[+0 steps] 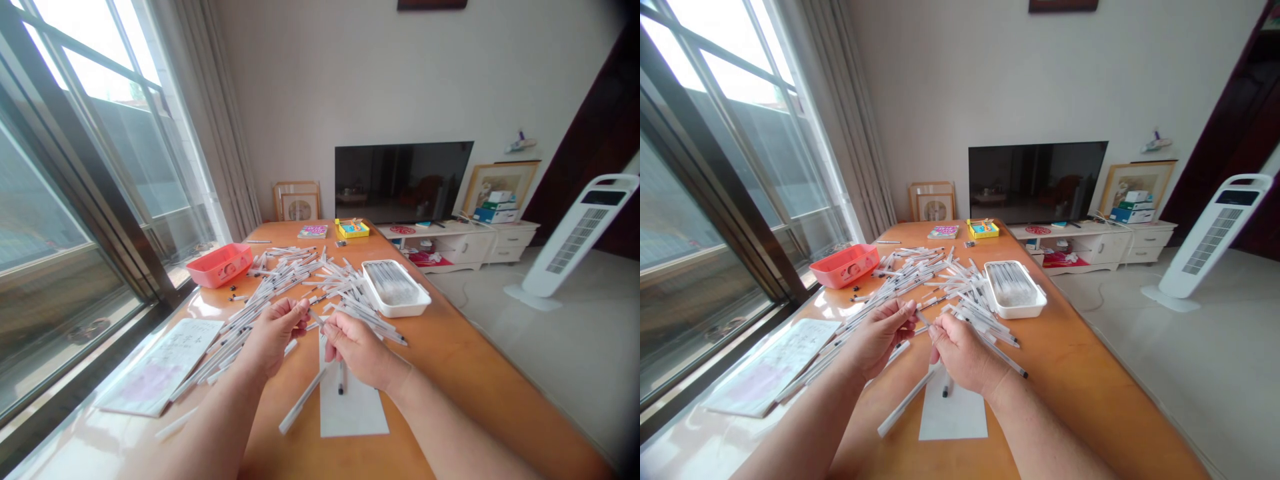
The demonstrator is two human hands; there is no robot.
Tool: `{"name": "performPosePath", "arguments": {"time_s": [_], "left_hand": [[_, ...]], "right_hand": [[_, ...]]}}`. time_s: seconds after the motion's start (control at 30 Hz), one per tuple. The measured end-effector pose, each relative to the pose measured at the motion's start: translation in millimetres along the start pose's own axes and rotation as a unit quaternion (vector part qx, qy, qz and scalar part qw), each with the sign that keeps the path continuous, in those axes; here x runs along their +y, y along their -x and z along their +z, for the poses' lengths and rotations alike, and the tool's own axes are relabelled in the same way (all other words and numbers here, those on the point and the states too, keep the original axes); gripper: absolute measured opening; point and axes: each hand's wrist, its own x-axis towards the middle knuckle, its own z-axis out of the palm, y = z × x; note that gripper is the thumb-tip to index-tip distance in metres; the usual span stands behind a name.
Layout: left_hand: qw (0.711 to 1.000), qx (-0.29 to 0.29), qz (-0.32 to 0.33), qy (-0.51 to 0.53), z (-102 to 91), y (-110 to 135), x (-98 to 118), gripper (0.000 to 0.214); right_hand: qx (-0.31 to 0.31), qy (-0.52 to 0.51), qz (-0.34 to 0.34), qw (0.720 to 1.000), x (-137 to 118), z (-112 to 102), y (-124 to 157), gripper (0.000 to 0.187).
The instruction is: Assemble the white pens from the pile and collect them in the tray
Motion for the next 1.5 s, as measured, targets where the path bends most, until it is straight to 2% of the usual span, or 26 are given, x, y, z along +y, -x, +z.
{"name": "performPosePath", "arguments": {"time_s": [0.13,0.23,0.43,0.5,0.67,0.83,0.9,1.1,1.17,1.33,1.4,1.5], "left_hand": [[0.998,-0.051,0.008,0.034,-1.8,0.2,1.1,0.026],[0.995,-0.08,0.001,0.056,-2.2,1.2,2.1,0.03],[1.0,0.008,-0.002,0.013,1.8,1.6,-0.8,0.032],[1.0,-0.006,0.006,0.009,0.5,0.9,-1.1,0.03],[0.995,-0.085,0.004,0.048,-4.0,0.6,0.4,0.028],[1.0,-0.009,-0.013,0.015,-1.0,-0.6,-3.7,0.033],[1.0,0.004,-0.009,0.001,-0.8,-1.8,-5.0,0.033],[0.996,-0.075,0.0,0.058,-4.1,-1.5,-1.6,0.027],[0.995,-0.067,-0.013,0.073,-3.5,-1.0,-2.2,0.03],[0.999,0.019,-0.022,0.038,-1.0,-2.5,-6.8,0.03],[0.999,0.015,-0.011,0.033,-1.1,-3.4,-6.9,0.029],[0.998,-0.028,0.01,0.056,-2.4,-4.1,-5.4,0.025]], "right_hand": [[-0.006,-0.02,0.009,1.0,1.3,0.7,-0.9,0.037],[-0.007,-0.04,0.017,0.999,1.6,1.1,-1.6,0.036],[0.0,0.004,0.01,1.0,3.1,1.6,0.1,0.041],[-0.003,0.007,0.009,1.0,3.3,1.8,0.4,0.041],[-0.006,-0.021,0.008,1.0,4.7,2.4,-0.9,0.039],[-0.004,-0.003,0.005,1.0,7.1,2.9,-0.8,0.041],[-0.007,0.002,0.007,1.0,6.7,2.7,-0.4,0.042],[-0.011,-0.014,0.008,1.0,3.6,1.4,-0.8,0.039],[-0.009,-0.013,0.01,1.0,3.6,1.3,-1.0,0.039],[-0.01,0.002,0.02,1.0,4.4,2.0,0.1,0.04],[-0.011,-0.012,0.02,1.0,4.0,2.2,0.1,0.039],[-0.022,-0.069,0.029,0.997,1.8,1.7,-0.5,0.036]]}}
